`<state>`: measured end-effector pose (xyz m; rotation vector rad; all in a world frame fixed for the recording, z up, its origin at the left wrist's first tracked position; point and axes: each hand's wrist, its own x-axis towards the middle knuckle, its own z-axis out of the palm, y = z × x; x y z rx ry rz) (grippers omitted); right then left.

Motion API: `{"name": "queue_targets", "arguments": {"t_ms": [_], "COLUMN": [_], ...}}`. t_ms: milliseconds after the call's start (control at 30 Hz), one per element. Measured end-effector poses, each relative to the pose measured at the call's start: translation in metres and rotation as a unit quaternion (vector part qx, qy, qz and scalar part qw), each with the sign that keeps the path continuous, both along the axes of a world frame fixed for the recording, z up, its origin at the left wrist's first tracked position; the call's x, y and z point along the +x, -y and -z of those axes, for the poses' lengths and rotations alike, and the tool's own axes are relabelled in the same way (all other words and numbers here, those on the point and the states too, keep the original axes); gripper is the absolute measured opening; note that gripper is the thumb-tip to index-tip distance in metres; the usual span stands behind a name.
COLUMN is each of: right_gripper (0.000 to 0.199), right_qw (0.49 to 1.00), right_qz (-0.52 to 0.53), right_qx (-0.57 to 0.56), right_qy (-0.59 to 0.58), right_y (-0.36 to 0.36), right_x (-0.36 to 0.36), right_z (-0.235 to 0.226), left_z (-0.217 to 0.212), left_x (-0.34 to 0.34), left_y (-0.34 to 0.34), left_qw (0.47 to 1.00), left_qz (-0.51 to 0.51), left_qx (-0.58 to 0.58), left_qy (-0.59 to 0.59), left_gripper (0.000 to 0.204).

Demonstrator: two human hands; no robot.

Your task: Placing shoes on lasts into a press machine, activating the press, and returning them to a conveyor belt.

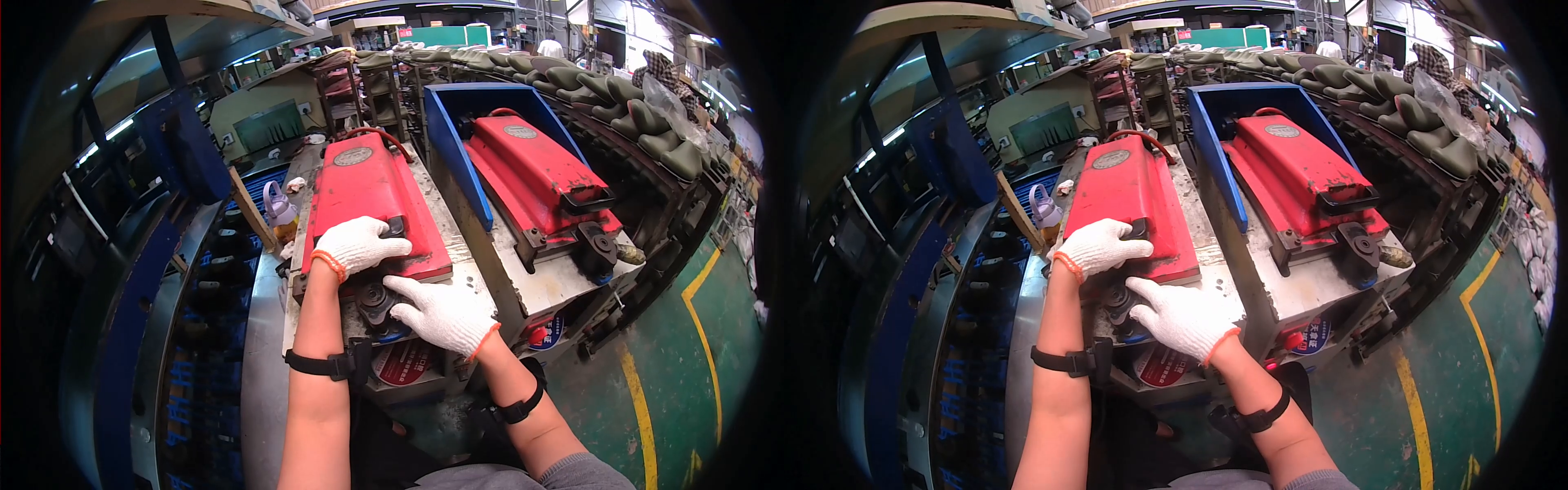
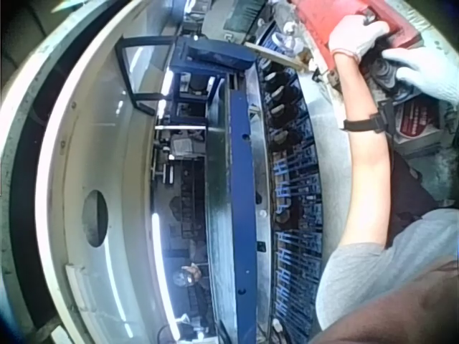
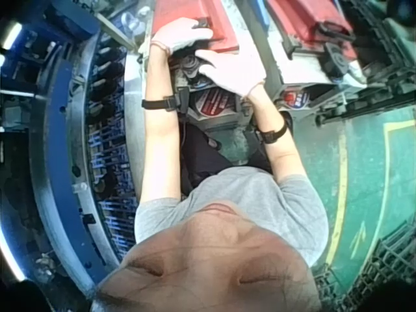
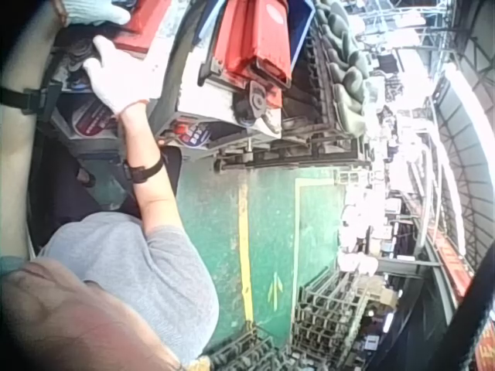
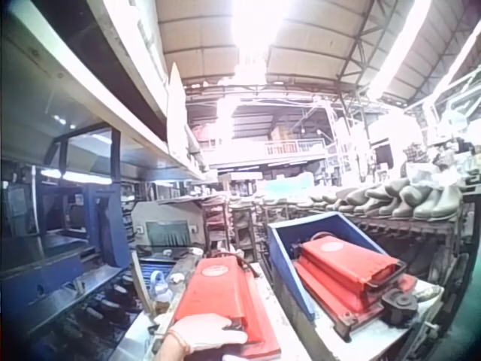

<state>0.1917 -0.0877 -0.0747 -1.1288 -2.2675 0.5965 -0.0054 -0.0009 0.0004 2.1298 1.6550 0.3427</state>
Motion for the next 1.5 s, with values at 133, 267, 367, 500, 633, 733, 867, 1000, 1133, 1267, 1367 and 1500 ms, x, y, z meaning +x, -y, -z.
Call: {"name": "queue_targets", "arguments": {"t_ms": [133, 267, 367, 500, 633, 733, 867, 1000, 1133, 1267, 1367, 1500], "right_gripper": [0.054, 0.057, 0.057, 0.057, 0.055, 0.051, 0.065, 0.080, 0.074, 0.051, 0.034, 0.027], "right_qw": [0.999, 0.997, 0.996, 0.921, 0.902, 0.907, 0.948, 0.972, 0.974, 0.978, 0.981, 0.985], "right_qz": [-0.011, -0.020, -0.067, -0.124, -0.117, -0.112, -0.067, -0.140, -0.202, -0.203, -0.173, -0.055], "right_qx": [-0.042, -0.072, -0.004, -0.348, -0.371, -0.345, -0.202, -0.157, -0.100, -0.014, 0.044, 0.137], "right_qy": [0.014, 0.014, -0.051, -0.120, -0.188, -0.214, -0.236, -0.107, -0.033, -0.052, -0.081, -0.086], "right_y": [-0.001, -0.010, -0.016, -0.014, -0.020, 0.014, 0.059, 0.072, 0.062, 0.044, 0.021, -0.035], "right_x": [0.003, 0.007, 0.008, 0.019, 0.016, 0.001, -0.036, -0.058, -0.054, -0.027, -0.005, 0.019], "right_z": [-0.007, 0.002, 0.004, -0.014, 0.004, 0.003, 0.029, 0.041, 0.024, 0.018, -0.001, -0.026], "left_z": [-0.006, -0.006, -0.005, -0.003, -0.006, 0.000, -0.002, -0.002, -0.015, -0.040, -0.062, -0.095], "left_x": [0.004, 0.005, 0.003, 0.001, 0.003, -0.002, 0.000, -0.008, -0.018, -0.013, -0.022, -0.029], "left_y": [0.007, 0.005, 0.005, 0.003, 0.004, 0.000, 0.002, 0.002, 0.010, 0.011, 0.006, -0.006], "left_qw": [1.000, 1.000, 1.000, 1.000, 1.000, 1.000, 1.000, 0.997, 0.991, 0.991, 0.982, 0.939], "left_qz": [-0.016, -0.020, -0.020, -0.017, -0.014, -0.013, -0.018, 0.034, 0.067, 0.021, 0.004, 0.000], "left_qx": [-0.003, -0.010, -0.006, -0.006, -0.009, 0.001, -0.008, 0.037, 0.074, 0.090, 0.167, 0.340], "left_qy": [0.001, -0.004, 0.000, -0.006, -0.009, -0.016, -0.010, -0.054, -0.087, -0.096, -0.090, -0.052], "left_gripper": [0.050, 0.051, 0.051, 0.050, 0.050, 0.057, 0.056, 0.055, 0.049, 0.046, 0.039, 0.049]}}
